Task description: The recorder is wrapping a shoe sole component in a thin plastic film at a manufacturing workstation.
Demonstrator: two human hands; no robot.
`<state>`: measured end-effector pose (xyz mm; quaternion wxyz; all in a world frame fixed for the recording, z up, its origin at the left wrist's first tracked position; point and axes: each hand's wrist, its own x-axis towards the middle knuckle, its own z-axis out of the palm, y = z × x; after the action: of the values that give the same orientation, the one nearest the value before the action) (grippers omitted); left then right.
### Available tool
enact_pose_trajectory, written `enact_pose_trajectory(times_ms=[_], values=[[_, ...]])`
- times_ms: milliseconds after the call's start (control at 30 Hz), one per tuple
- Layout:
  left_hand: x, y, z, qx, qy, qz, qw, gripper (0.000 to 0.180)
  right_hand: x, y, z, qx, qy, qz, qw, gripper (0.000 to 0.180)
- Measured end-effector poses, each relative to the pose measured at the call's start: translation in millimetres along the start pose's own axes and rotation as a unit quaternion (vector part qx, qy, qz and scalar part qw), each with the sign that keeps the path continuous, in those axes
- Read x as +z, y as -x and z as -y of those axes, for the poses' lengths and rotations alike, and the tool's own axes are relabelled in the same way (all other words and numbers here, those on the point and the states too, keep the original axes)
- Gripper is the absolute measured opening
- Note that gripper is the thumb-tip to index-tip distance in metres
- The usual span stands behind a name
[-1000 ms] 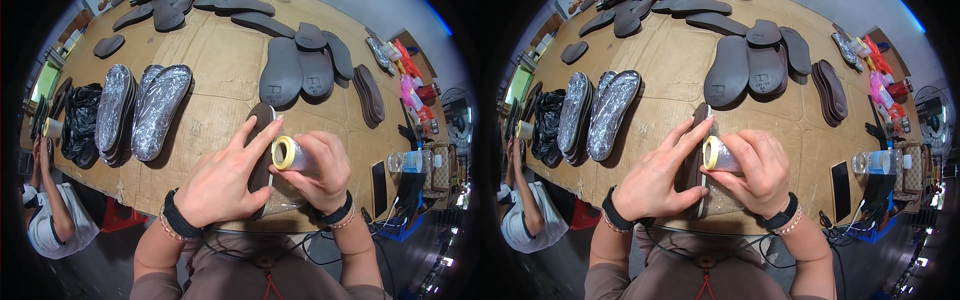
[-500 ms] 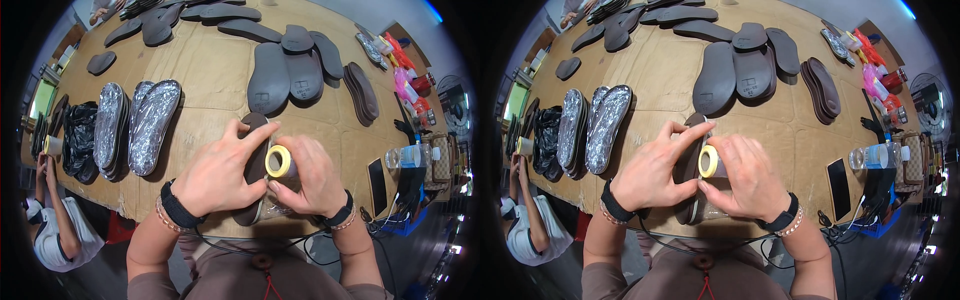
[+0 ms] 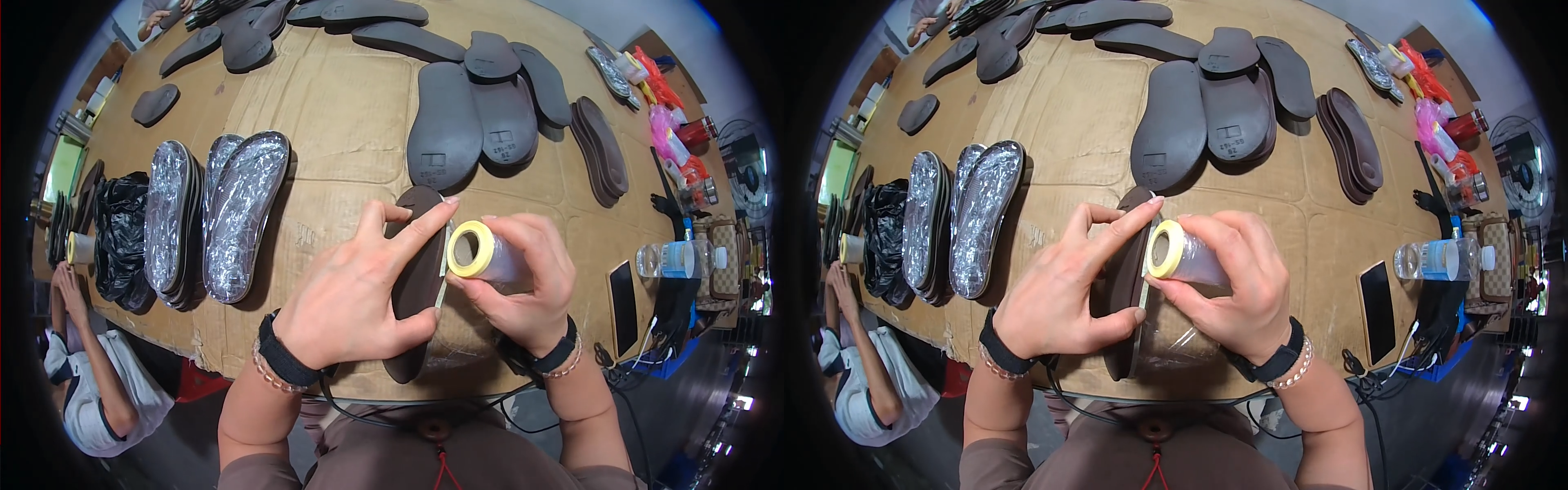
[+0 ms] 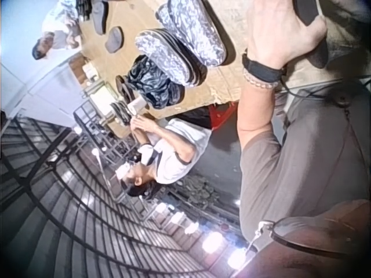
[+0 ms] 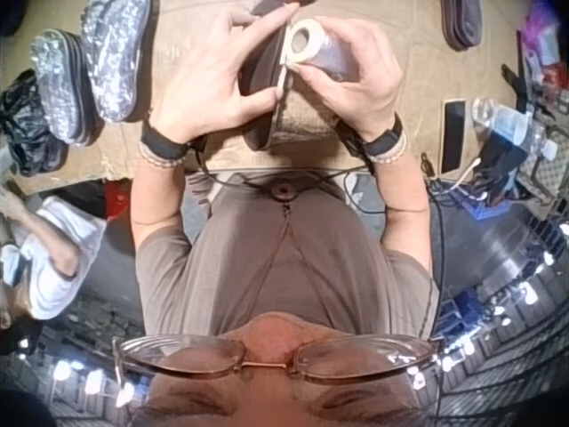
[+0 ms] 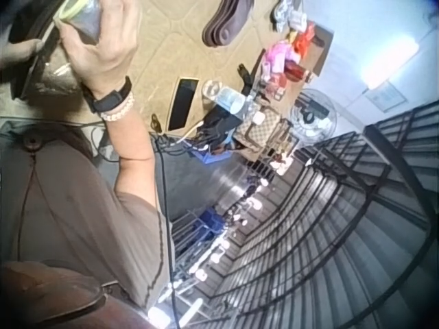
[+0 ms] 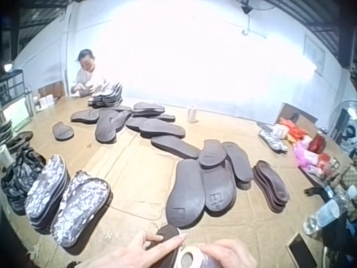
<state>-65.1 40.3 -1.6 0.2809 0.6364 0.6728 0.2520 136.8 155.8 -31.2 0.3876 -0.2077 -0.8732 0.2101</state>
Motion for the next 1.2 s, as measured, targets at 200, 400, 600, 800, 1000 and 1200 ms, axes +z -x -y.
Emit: enact_pose_trajectory(times_ms=[200,400,600,800,1000,1200], values=[[2.2,0.4,0.2,0.002,0.002,-0.003,1.0,0.098,0.6,1.2,0.5,-0.028,0.041,-0.006,0.999,0.06],[3.8,0.1,-0.4,0.009,0.005,-0.011,1.0,0.098,-0.3,1.1,1.4,-0.026,0.057,-0.006,0.998,0.061],[4.3,-0.4,0.6,0.007,0.011,-0.016,1.0,0.092,3.0,0.6,1.3,-0.016,0.048,-0.002,0.999,0.06],[7.4,-9.4,4.1,0.025,0.048,-0.044,0.998,0.075,0.9,-2.8,6.5,-0.003,0.062,0.024,0.998,0.057],[1.2,-22.3,0.9,0.027,0.026,-0.002,0.999,0.068,-14.8,-13.2,11.1,0.069,0.04,0.182,0.98,0.06],[7.7,-27.4,6.8,0.011,0.008,0.027,1.0,0.073,-19.9,-19.0,1.3,-0.006,0.011,0.176,0.984,0.06]])
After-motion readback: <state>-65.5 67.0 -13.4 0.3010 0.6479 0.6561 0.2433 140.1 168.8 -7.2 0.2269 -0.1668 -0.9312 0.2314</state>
